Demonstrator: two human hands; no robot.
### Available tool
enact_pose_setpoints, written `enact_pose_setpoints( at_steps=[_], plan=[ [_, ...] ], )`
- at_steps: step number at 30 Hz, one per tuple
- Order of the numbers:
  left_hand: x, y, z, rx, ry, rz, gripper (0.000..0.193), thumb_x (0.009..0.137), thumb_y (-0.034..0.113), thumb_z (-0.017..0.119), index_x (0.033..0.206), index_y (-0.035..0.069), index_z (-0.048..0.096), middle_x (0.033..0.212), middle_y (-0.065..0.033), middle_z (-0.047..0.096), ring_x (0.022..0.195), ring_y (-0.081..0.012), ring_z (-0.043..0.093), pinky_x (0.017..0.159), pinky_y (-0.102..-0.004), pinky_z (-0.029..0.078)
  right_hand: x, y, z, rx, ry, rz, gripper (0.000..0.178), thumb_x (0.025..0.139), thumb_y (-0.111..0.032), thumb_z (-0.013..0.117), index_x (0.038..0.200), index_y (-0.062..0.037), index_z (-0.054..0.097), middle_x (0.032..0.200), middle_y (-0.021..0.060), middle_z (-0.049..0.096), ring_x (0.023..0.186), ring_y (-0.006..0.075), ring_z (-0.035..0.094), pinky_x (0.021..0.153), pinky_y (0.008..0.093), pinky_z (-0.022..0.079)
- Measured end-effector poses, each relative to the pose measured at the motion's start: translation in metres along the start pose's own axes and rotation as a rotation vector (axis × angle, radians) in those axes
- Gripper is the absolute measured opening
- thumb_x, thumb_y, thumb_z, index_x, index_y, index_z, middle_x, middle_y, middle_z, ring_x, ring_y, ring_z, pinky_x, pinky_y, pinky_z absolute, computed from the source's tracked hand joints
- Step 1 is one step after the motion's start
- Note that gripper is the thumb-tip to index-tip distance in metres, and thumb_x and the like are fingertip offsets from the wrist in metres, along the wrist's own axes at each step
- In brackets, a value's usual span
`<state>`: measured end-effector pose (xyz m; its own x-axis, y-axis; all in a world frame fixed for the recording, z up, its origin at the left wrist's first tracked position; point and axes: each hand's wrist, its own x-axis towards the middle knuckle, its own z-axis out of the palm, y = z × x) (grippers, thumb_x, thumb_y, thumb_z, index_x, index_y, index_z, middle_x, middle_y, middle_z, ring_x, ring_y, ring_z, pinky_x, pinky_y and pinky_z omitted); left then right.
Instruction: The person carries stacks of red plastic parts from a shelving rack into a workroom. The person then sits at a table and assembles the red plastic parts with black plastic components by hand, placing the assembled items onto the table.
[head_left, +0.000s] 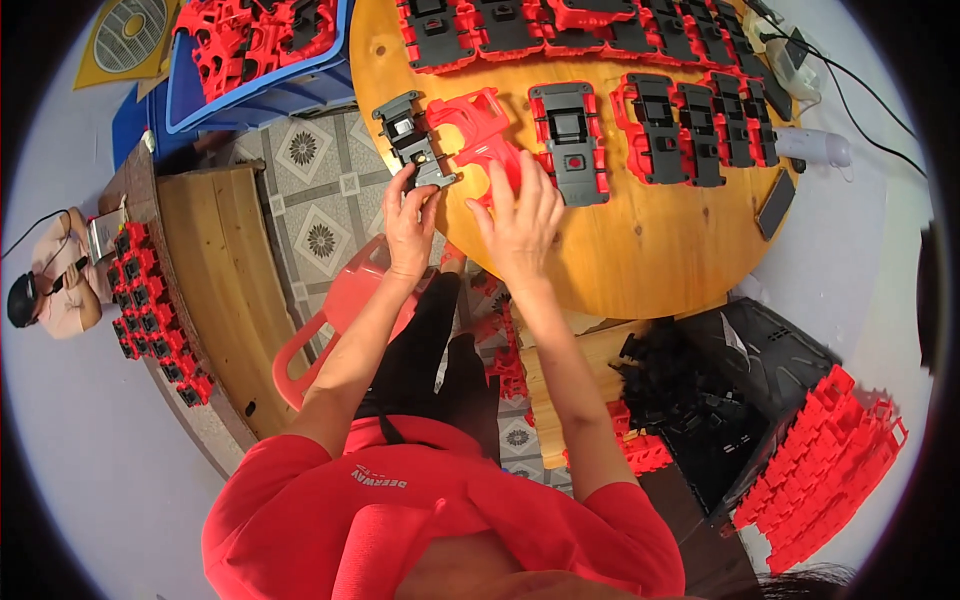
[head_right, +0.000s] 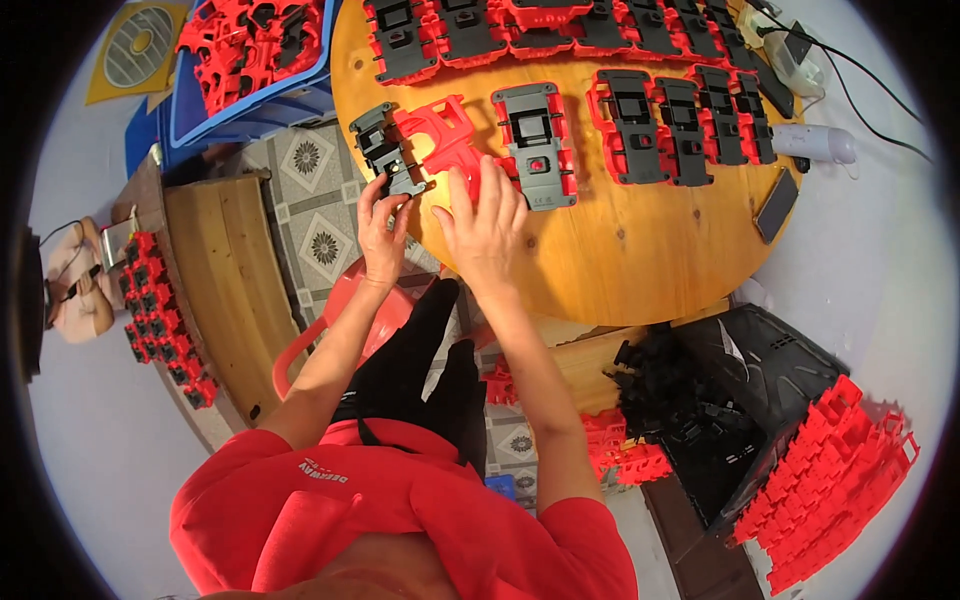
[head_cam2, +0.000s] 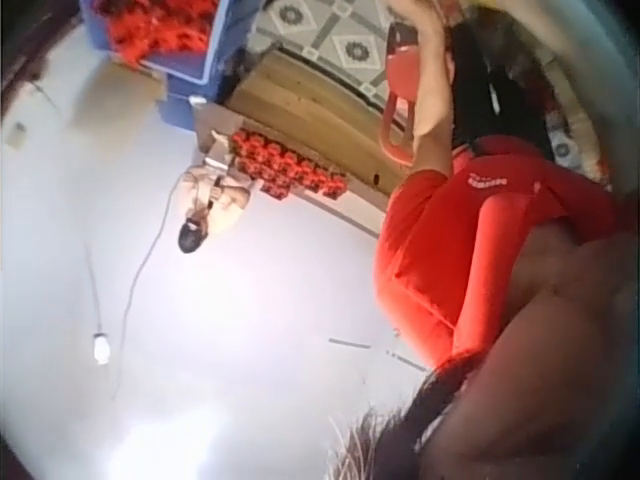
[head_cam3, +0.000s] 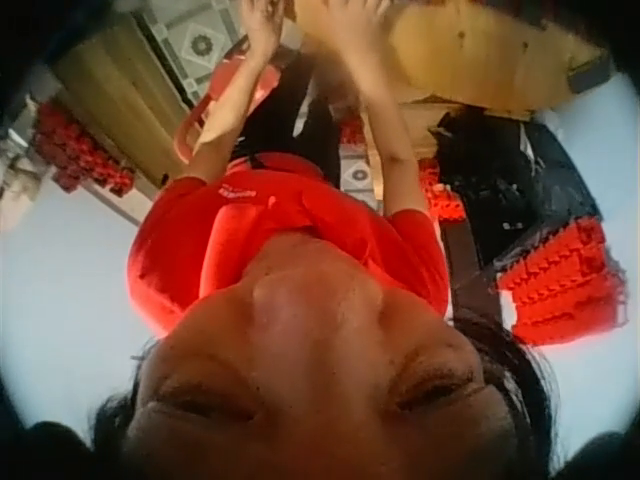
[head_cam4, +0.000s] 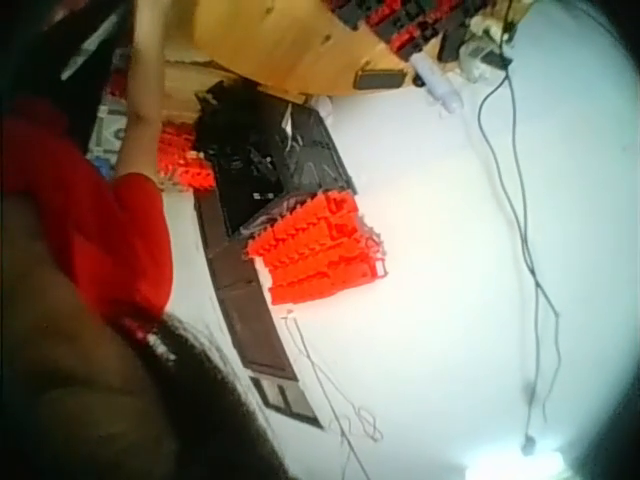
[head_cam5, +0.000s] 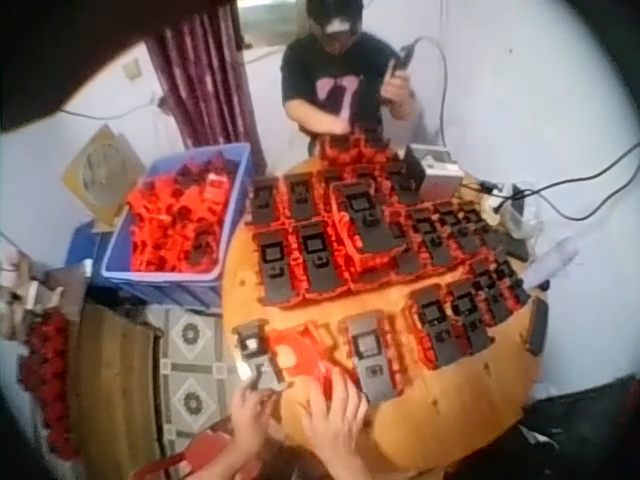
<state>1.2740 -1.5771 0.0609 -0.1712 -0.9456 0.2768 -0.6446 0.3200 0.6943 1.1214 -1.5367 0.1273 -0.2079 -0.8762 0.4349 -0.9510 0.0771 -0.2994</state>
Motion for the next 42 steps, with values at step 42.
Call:
enact_pose_setpoints(
  at_steps=[42],
  plan=[
    [-0.036, 0.120, -0.111, -0.551, -0.190, -0.049, 0.060, 0.084, 0.020, 0.068, 0.135, 0.006, 0.039, 0.135, -0.0147, 0.042, 0.119, -0.0303, 0.045, 0.094, -0.0389, 0.043, -0.014, -0.021, -0.118, 1.777, -0.414, 0.982, 0.040, 0.089, -0.019, 0.053, 0.126, -0.0055, 0.048, 0.106, 0.0083, 0.061, 0.090, 0.0166, 0.062, 0.078, 0.0305, 0.051]
  ],
)
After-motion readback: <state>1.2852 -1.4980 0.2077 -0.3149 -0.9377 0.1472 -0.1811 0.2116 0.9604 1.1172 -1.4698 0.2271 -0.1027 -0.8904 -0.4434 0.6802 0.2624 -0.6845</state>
